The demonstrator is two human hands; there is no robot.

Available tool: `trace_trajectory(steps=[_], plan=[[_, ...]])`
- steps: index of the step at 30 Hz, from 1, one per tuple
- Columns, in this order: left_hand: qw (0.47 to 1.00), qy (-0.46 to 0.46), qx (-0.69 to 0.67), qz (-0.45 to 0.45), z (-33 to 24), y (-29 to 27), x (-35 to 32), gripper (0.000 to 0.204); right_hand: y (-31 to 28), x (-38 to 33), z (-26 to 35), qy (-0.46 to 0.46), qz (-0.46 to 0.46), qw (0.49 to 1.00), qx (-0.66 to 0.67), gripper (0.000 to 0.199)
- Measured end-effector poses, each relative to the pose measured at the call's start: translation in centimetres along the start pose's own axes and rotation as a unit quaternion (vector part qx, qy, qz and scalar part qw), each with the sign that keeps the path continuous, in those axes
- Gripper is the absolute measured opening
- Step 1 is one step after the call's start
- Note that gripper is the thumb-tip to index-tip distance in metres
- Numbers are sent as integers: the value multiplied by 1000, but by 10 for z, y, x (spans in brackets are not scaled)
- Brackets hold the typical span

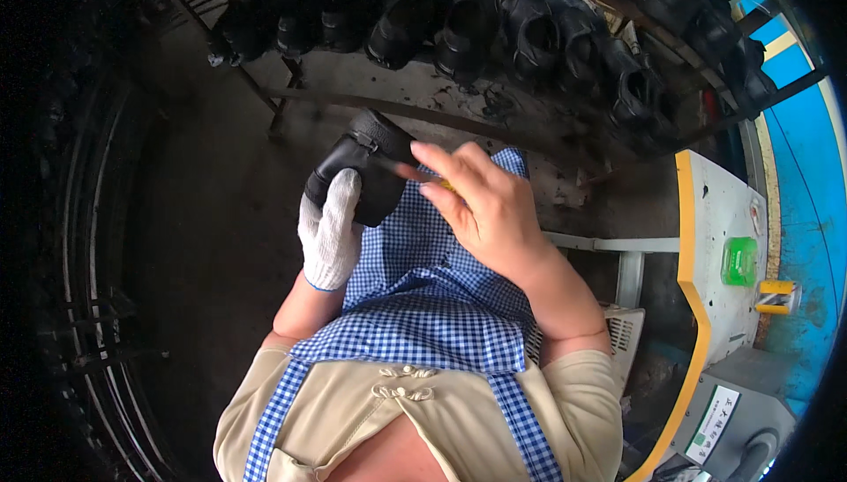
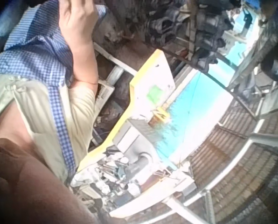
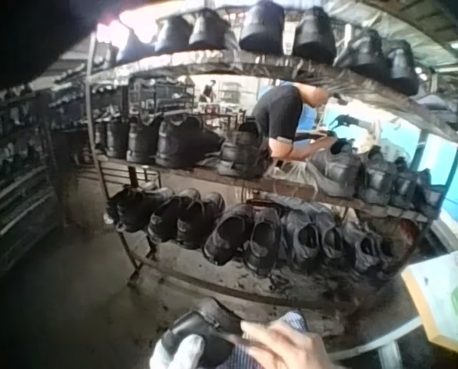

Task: Trimming excess material or cleaning finished black shoes using a small hand tool.

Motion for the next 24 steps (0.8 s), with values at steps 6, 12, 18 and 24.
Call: trace_trajectory(steps=[6, 12, 18, 24], plan=[[998, 12, 3, -61, 4, 2, 4, 32, 5, -17, 12, -3, 20, 997, -73, 45], [980, 129, 117, -92, -5, 15, 3, 31, 15, -9, 20, 25, 6, 999, -35, 42], [963, 180, 144, -137, -3, 14, 8, 31, 23, -8, 17, 48, 2, 999, -11, 36], [944, 235, 148, -180, 3, 14, 10, 31, 28, -9, 15, 44, -10, 999, 1, 39]])
Point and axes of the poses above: each hand's wrist, its own x-axis towards the middle knuckle, its own y-axis out of the palm, z = x × y, the point moved 5 cm from there along x, towards the middle knuckle, and after that the axes turned 8 degrees about x, right-handed, at the moved point
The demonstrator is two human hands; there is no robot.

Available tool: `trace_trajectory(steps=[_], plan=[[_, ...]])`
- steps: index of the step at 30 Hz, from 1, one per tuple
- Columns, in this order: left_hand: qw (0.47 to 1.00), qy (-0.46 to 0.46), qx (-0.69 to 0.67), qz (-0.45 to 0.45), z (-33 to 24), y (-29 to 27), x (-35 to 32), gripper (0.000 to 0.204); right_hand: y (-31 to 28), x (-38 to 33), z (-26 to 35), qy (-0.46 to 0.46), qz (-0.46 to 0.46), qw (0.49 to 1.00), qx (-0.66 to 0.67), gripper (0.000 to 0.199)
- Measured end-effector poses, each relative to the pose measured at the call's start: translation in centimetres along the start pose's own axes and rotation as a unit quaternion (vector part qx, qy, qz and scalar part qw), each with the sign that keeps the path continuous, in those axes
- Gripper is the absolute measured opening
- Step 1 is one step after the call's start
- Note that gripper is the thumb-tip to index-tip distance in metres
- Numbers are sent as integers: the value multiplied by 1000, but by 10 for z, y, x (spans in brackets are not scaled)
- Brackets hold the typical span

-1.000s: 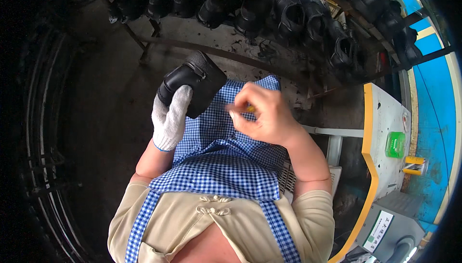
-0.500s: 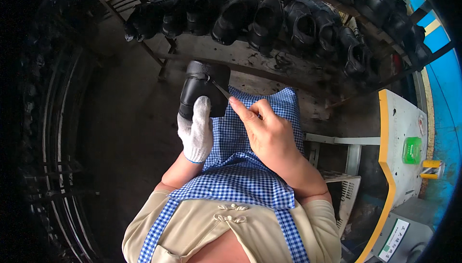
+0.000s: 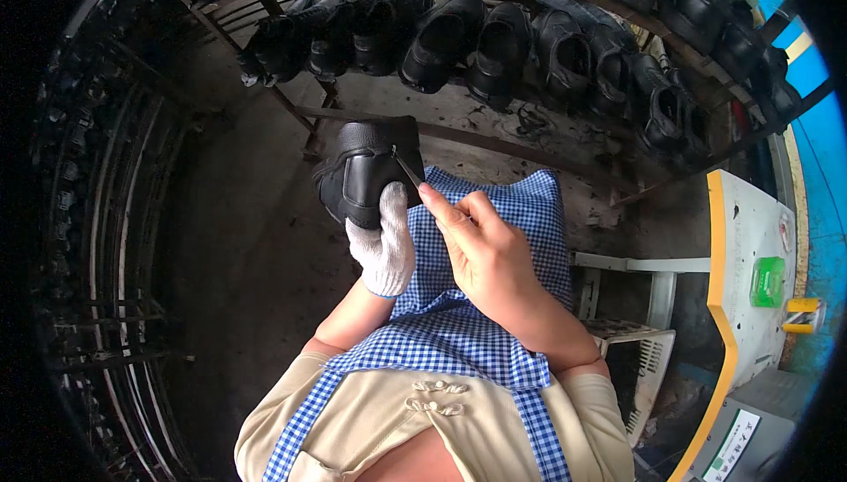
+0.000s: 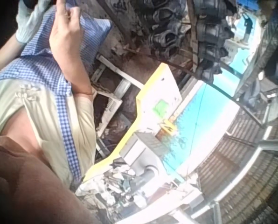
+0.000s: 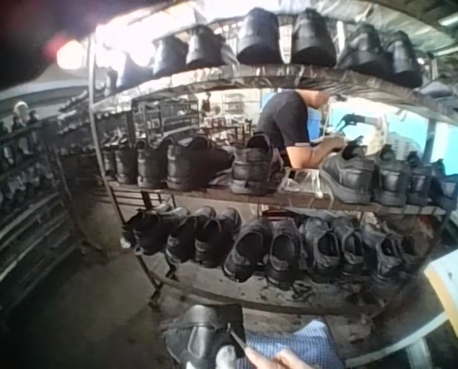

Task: Trimming excess material or cleaning finished black shoes using a small hand tool.

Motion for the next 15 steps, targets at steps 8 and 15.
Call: trace_trajectory(steps=[8, 15], plan=[[999, -37, 3, -24, 14, -2, -2, 31, 9, -2, 0, -13, -15, 1000, 13, 42], [997, -53, -32, -51, 15, -1, -10, 28, 24, -8, 1, -7, -26, 999, 22, 45]])
Point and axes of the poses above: each hand's wrist, its own x-axis towards the middle knuckle, its own y-axis out of the palm, z = x × y, the point moved 5 cm from there along x, towards the middle knuckle, and after that the axes turned 8 degrees about x, right-handed, at the moved point
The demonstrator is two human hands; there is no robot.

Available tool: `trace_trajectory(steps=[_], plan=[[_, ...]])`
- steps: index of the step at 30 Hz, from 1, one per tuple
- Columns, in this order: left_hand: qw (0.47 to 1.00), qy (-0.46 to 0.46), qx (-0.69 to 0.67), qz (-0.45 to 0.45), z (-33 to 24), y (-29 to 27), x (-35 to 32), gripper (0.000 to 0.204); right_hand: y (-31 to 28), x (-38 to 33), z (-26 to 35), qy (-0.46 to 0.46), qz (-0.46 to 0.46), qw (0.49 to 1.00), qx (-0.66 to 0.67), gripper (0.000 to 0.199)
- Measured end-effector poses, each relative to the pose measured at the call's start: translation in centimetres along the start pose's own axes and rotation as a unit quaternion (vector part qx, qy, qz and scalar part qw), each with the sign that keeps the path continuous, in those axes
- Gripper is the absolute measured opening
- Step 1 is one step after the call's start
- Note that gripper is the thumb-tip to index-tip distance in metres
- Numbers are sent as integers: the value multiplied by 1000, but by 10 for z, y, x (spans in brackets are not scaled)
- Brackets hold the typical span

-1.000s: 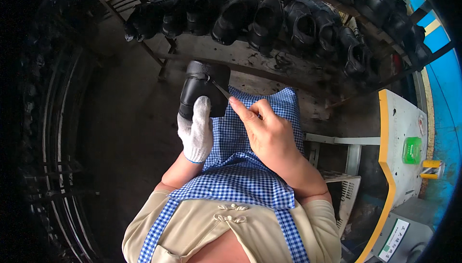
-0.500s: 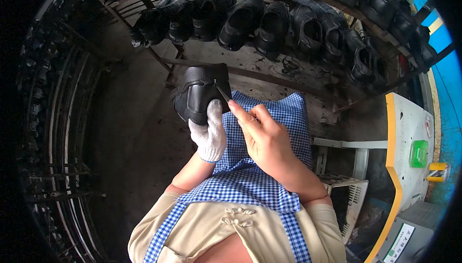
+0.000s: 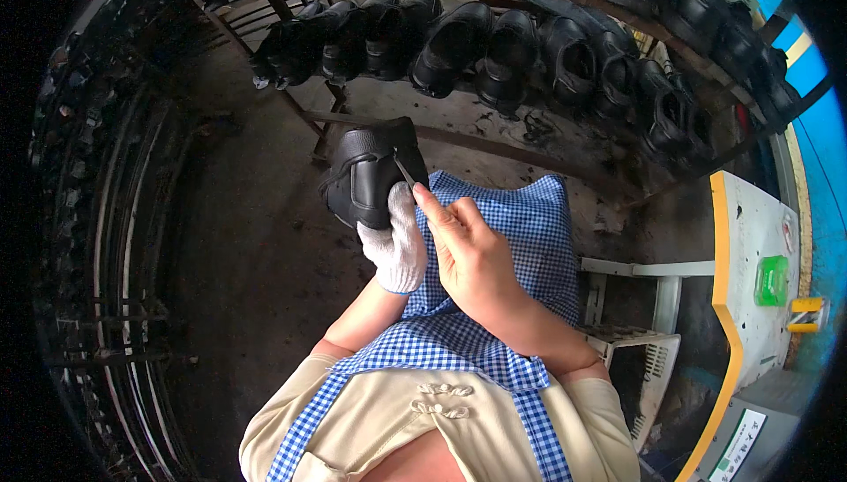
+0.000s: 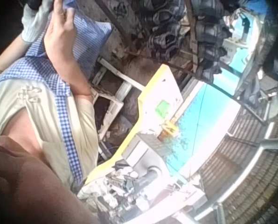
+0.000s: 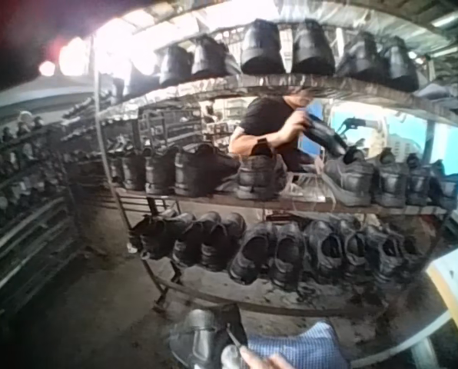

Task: Trimming excess material or cleaning finished black shoes using a small hand tool.

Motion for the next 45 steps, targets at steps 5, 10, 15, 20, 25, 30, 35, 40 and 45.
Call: trace_trajectory(steps=[5, 10, 15, 20, 25, 30, 35, 40, 45], plan=[[999, 27, 13, -15, 10, -1, 3, 25, 5, 2, -1, 13, 8, 1000, -1, 47], [999, 45, -7, -11, 15, -4, 1, 25, 11, 2, -2, 26, 3, 999, 30, 44], [999, -32, 22, -13, 13, -1, 8, 21, 19, 19, -13, 22, -21, 996, 82, 43], [998, -49, -31, 2, 15, -1, 13, 23, 21, 26, -16, 28, -15, 992, 119, 40], [998, -27, -41, 27, 14, 7, -9, 31, 7, 50, -34, 35, -60, 990, 122, 30], [994, -32, -38, 94, -5, -1, -1, 30, -10, 41, -48, 133, -10, 981, 140, 34], [972, -128, -67, 184, -12, -5, 2, 32, -27, 52, -34, 6, -53, 995, 81, 35], [965, -55, 52, 250, -23, -7, 3, 32, -44, 57, -18, -81, 19, 996, 23, 36], [946, 95, 135, 278, -39, 0, 11, 26, -37, 53, 3, -226, 23, 962, -152, 29]])
Point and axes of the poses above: each hand's wrist, its own x-axis towards the middle knuckle, its own y-axis out of the palm, z = x × y, the point moved 5 cm from there along x, towards the middle knuckle, and after that the axes turned 8 degrees about x, right-handed, at the moved point
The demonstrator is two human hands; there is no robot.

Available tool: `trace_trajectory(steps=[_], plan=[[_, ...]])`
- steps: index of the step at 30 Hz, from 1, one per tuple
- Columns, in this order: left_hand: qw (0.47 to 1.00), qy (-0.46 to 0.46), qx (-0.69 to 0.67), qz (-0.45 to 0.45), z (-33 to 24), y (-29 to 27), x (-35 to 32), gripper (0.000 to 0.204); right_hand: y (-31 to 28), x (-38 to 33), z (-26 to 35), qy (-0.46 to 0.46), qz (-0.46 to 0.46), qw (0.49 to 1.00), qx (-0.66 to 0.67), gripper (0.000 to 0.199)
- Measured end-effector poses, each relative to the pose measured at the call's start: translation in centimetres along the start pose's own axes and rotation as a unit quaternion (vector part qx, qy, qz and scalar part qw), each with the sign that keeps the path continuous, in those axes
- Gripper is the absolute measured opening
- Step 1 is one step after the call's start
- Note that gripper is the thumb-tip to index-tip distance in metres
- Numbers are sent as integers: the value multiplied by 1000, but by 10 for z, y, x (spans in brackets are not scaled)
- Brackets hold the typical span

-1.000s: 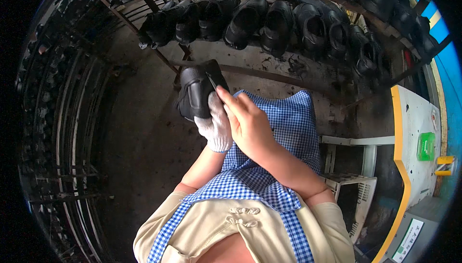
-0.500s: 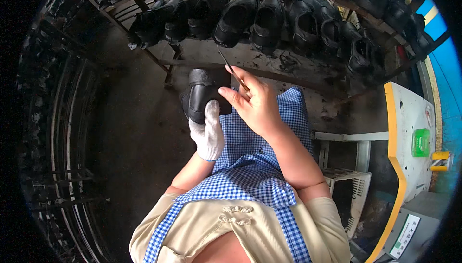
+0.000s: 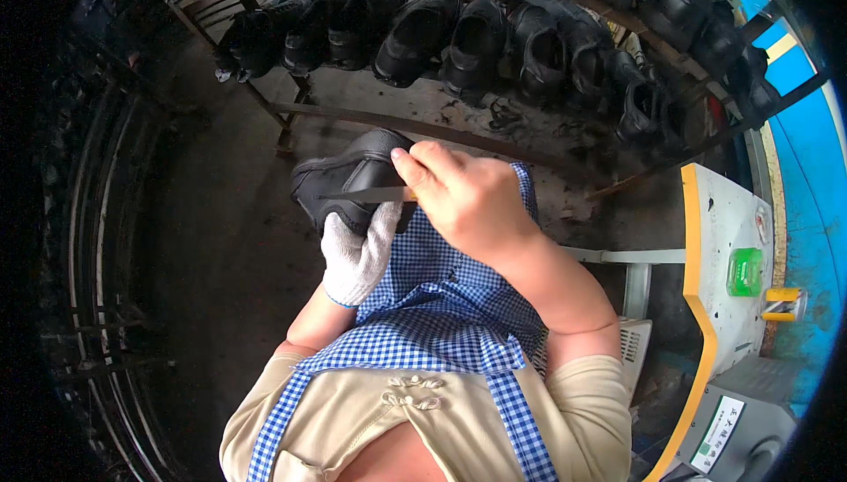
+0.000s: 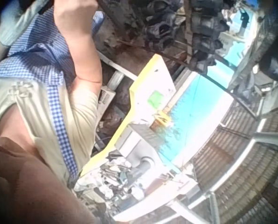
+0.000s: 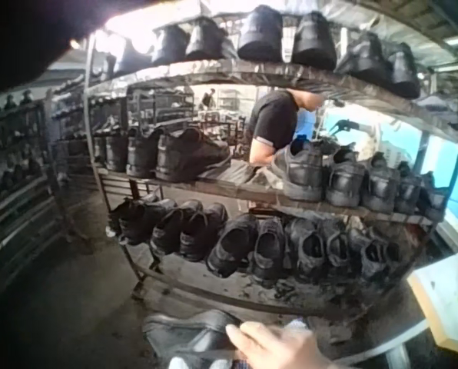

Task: Trimming excess material or cleaning finished black shoes using a small hand tool.

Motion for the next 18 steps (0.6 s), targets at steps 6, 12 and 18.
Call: trace_trajectory(steps=[6, 12, 18], plan=[[999, -29, 0, 26, -4, 2, 4, 27, 6, -2, -28, 101, 43, 992, 63, 18], [965, -162, -199, 52, 3, -8, 2, 28, 10, -43, -70, 370, -21, 861, 347, 2], [957, -183, -207, 90, 8, -10, 1, 28, -11, -83, -77, 452, 74, 877, 144, 20]])
Point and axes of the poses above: each hand's wrist, its own x-axis towards the middle knuckle, its own y-axis out of the palm, z = x × y, the point moved 5 cm from there along x, towards the middle knuckle, and after that the axes turned 8 degrees about x, right-handed, at the moved point
